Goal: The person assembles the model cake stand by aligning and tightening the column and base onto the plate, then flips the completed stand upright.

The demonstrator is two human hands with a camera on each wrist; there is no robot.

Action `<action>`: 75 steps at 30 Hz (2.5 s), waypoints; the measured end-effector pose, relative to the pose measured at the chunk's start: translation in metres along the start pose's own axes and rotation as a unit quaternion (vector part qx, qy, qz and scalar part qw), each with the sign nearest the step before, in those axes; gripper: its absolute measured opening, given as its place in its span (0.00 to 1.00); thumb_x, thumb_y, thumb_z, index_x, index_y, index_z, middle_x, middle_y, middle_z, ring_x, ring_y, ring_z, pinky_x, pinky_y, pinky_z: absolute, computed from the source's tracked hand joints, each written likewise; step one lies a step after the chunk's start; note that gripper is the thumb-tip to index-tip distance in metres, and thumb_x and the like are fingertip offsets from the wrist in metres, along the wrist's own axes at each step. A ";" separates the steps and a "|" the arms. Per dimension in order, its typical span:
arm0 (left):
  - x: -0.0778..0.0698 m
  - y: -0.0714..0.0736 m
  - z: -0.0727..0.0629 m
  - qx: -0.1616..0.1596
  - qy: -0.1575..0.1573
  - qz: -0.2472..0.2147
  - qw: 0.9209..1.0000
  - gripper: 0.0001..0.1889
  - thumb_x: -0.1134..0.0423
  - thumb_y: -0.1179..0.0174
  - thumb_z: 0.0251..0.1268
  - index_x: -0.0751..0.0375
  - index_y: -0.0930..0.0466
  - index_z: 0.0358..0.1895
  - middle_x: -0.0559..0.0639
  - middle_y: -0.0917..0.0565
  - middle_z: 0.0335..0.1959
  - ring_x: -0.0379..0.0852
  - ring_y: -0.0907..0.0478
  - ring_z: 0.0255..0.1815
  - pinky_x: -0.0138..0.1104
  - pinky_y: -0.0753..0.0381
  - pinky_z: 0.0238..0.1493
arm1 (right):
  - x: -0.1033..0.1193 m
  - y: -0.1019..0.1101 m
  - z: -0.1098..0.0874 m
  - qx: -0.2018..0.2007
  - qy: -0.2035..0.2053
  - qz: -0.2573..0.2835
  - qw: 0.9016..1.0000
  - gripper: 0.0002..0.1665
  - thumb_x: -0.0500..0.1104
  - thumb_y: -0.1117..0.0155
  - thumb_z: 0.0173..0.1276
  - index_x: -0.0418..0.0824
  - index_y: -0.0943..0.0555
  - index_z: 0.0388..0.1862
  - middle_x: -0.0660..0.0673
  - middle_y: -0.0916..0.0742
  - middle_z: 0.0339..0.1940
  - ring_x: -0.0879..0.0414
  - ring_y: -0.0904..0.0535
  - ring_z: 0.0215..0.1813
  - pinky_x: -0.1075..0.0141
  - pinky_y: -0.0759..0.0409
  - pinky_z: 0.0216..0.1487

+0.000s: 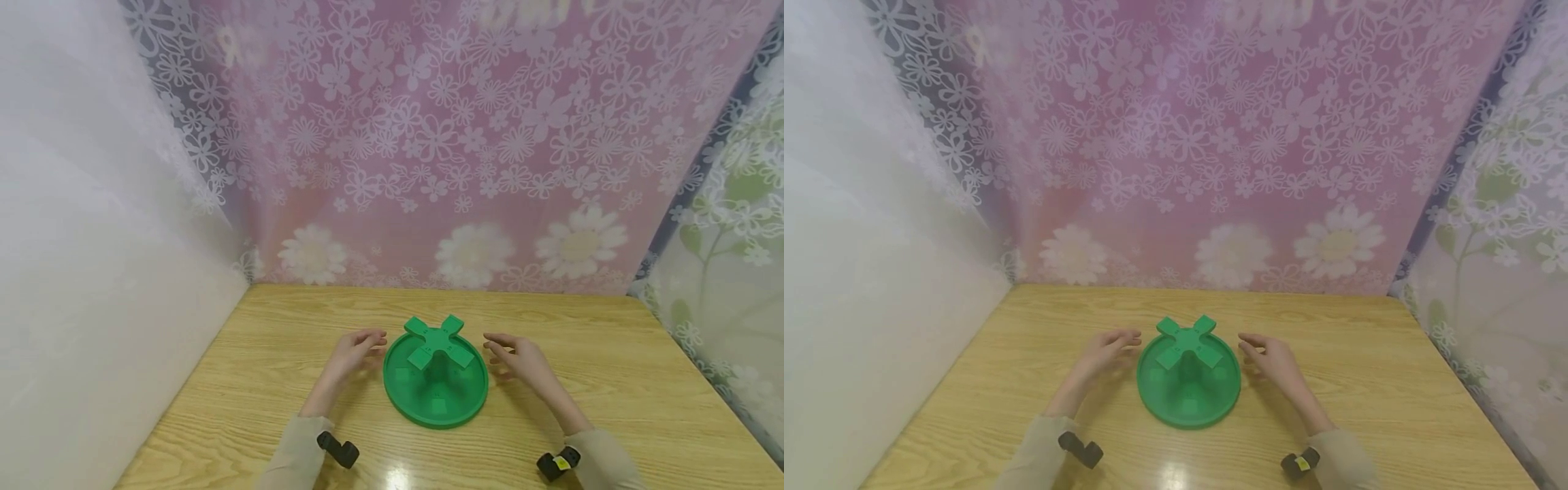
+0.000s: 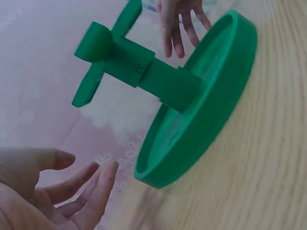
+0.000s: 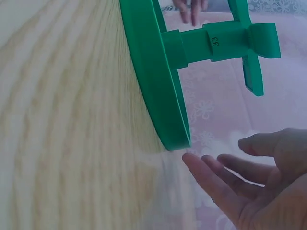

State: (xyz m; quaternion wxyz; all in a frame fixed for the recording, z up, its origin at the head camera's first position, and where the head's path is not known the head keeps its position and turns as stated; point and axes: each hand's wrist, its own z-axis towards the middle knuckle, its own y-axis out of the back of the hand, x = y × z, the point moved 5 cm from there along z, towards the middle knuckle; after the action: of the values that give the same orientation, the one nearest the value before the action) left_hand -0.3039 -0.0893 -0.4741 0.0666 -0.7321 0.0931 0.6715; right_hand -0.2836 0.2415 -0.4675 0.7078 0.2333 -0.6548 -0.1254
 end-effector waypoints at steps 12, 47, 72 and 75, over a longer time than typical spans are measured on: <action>0.018 0.001 -0.002 0.037 0.020 0.074 0.996 0.20 0.66 0.52 0.82 0.82 0.26 0.62 0.74 0.18 0.55 0.62 0.16 0.53 0.42 0.10 0.44 | -0.015 -0.015 0.001 0.058 -0.087 0.073 0.992 0.25 0.39 0.47 0.81 0.22 0.27 0.66 0.31 0.12 0.49 0.46 0.12 0.44 0.57 0.10 0.37; 0.003 -0.019 -0.004 -0.079 -0.057 0.298 0.950 0.18 0.76 0.31 0.55 0.70 0.15 0.51 0.57 0.14 0.40 0.48 0.18 0.39 0.34 0.13 0.33 | 0.000 -0.020 -0.002 0.009 -0.071 0.004 0.997 0.32 0.28 0.33 0.63 0.24 0.26 0.67 0.25 0.16 0.52 0.42 0.13 0.42 0.56 0.10 0.33; -0.006 -0.004 -0.004 0.011 -0.041 0.104 0.994 0.19 0.73 0.42 0.69 0.72 0.24 0.62 0.67 0.16 0.49 0.51 0.14 0.36 0.50 0.10 0.39 | 0.028 -0.005 -0.007 0.034 0.001 0.065 0.997 0.28 0.38 0.40 0.77 0.27 0.29 0.72 0.26 0.20 0.64 0.47 0.14 0.48 0.54 0.11 0.47; -0.007 -0.003 -0.005 0.019 -0.033 0.076 0.996 0.21 0.72 0.43 0.69 0.73 0.26 0.64 0.68 0.16 0.49 0.50 0.14 0.36 0.52 0.11 0.42 | 0.031 -0.003 -0.007 0.033 0.002 0.074 0.997 0.25 0.37 0.48 0.82 0.28 0.30 0.73 0.27 0.21 0.65 0.49 0.14 0.51 0.56 0.12 0.50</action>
State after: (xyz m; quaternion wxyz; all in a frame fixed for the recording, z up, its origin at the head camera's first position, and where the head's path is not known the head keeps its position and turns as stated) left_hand -0.2994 -0.0875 -0.4668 0.0329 -0.6993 0.1590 0.6962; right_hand -0.2729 0.2257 -0.4424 0.7081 0.2082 -0.6728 -0.0507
